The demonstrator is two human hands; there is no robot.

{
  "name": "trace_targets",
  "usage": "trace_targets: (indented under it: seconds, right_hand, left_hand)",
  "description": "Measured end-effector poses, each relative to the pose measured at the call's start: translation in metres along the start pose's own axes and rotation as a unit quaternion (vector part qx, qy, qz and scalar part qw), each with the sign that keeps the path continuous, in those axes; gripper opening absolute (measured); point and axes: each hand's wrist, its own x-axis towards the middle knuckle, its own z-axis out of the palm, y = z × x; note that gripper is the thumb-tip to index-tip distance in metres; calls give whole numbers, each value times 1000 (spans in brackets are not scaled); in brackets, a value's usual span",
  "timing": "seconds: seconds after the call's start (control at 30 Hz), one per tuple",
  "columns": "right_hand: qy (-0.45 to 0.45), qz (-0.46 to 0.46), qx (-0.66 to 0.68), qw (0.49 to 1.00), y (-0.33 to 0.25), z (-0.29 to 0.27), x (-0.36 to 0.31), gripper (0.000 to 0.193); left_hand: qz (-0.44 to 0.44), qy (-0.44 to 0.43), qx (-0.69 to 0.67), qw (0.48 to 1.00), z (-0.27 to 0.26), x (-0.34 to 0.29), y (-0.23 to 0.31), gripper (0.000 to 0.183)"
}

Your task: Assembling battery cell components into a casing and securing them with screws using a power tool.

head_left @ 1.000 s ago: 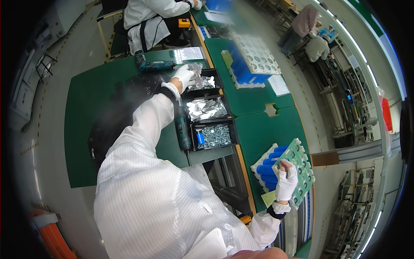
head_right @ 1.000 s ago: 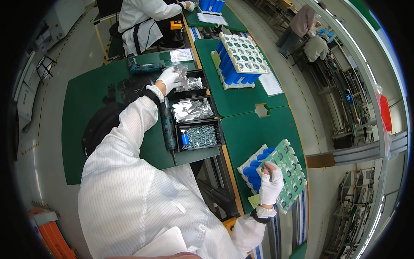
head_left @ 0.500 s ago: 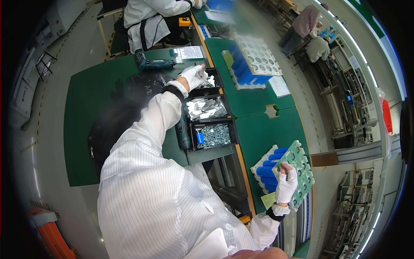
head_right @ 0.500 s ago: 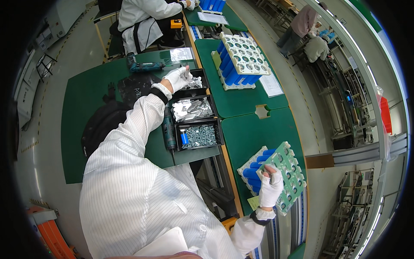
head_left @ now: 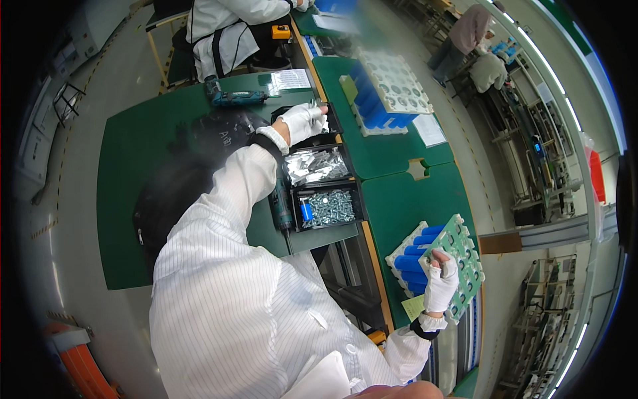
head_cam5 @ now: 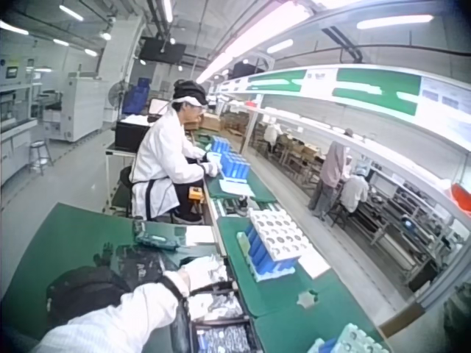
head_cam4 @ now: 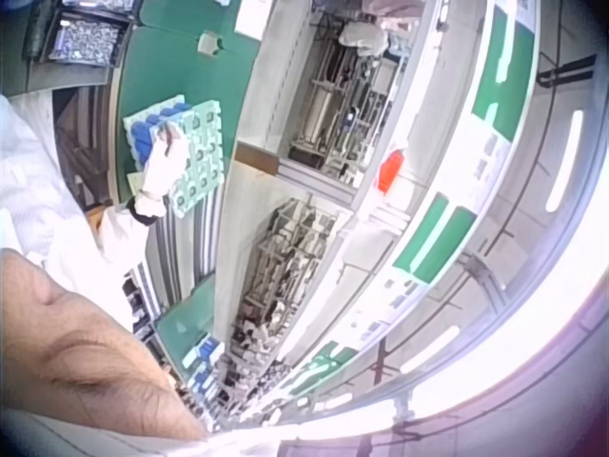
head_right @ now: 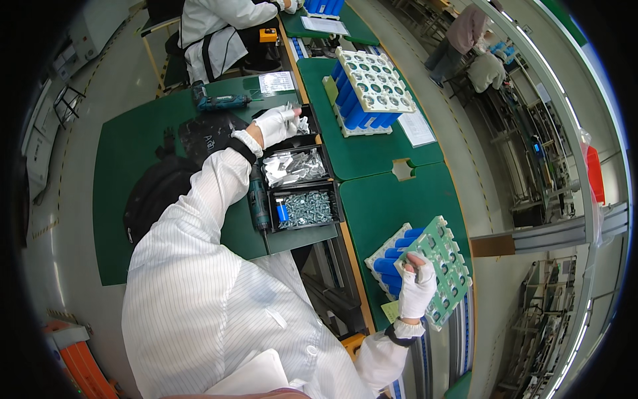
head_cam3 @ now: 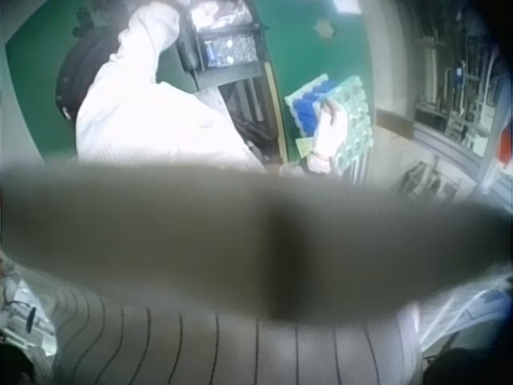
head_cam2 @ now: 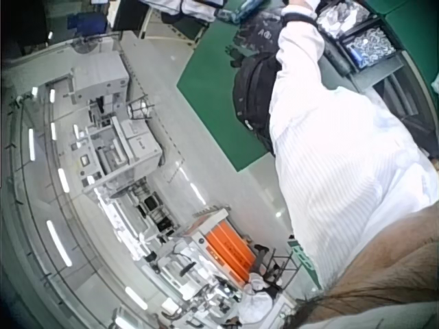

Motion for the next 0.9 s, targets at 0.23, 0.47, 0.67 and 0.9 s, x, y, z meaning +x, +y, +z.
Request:
trace_targets:
  seconds: [0.23,0.47,0.67,0.9]
  right_hand:
    - [41,-7,30,999,-29,18,7,14]
    - [-17,38,174,984,-78,81,33,30]
    - [36,115,209,970,-51,66,10,21]
    - [64,169,174,968,-47,22,-22,19]
  left_hand:
    - [21,-32,144,989,90,-49,-27,12]
    - [-6,-153,297,943,159,-127,-108,17]
    - [-64,-174,269,945,177,-147,-145,17]
    - [-234,-114,32,965,174,-152,-172,20]
